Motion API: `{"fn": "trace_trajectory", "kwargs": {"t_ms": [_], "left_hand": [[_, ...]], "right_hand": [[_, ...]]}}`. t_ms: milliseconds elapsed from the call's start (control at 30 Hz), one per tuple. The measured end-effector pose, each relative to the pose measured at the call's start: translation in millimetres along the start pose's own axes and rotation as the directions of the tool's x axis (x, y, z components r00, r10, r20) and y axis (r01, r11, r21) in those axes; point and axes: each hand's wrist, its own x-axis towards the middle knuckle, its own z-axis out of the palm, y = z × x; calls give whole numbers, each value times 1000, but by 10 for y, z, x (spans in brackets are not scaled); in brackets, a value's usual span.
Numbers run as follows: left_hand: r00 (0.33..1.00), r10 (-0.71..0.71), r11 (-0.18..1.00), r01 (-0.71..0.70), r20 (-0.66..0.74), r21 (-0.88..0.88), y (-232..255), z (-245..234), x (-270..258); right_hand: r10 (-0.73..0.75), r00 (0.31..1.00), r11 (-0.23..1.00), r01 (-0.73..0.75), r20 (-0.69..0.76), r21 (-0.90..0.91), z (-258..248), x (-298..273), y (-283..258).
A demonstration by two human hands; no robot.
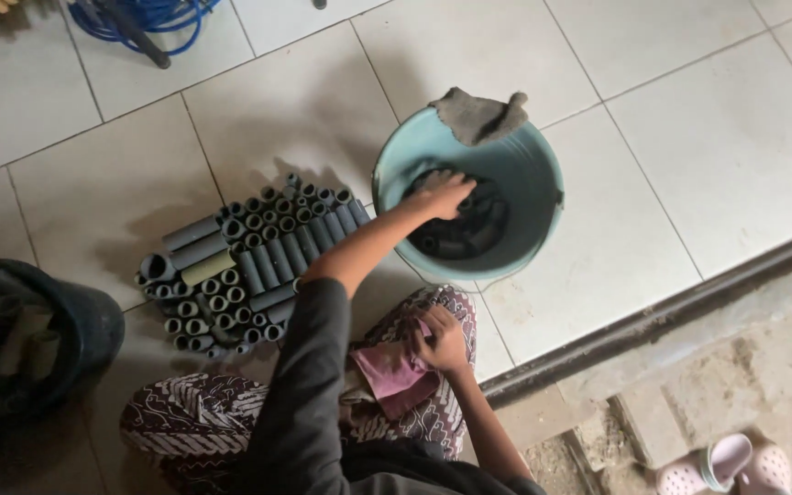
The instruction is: The person sits on a tiled floor and wipes small cylindrical pipe fittings with a pink cloth. They pick up fittings from a pile on the floor, wipe them, and place them into a light blue bucket. The process is repeated for multiple fittings.
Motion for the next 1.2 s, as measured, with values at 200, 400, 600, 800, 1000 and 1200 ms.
{"fn": "trace_trajectory", "kwargs": {"t_ms": [200,400,600,800,1000,1200], "left_hand": [[997,-6,991,-4,76,133,164,47,169],[993,-32,988,15,110,152,319,-180,25],[969,98,965,-37,-227,258,416,-600,-504],[758,-74,748,-388,-648,-539,792,-1164,-2017],[757,-357,325,-449,-548,-832,1078,-763,-3174],[698,-502,373,-358,-511,-856,1162,-223,-3977]], "right_hand": [[-31,1000,999,31,1,15,-256,322,-346],[-16,1000,1000,16,2,-2,-250,340,-382],[-27,1000,999,26,-3,-22,-211,316,-304],[8,1000,998,-7,10,-68,-221,312,-273],[115,992,992,-112,-51,60,-259,240,-247],[279,937,926,-205,-209,316,-339,449,-885]]}}
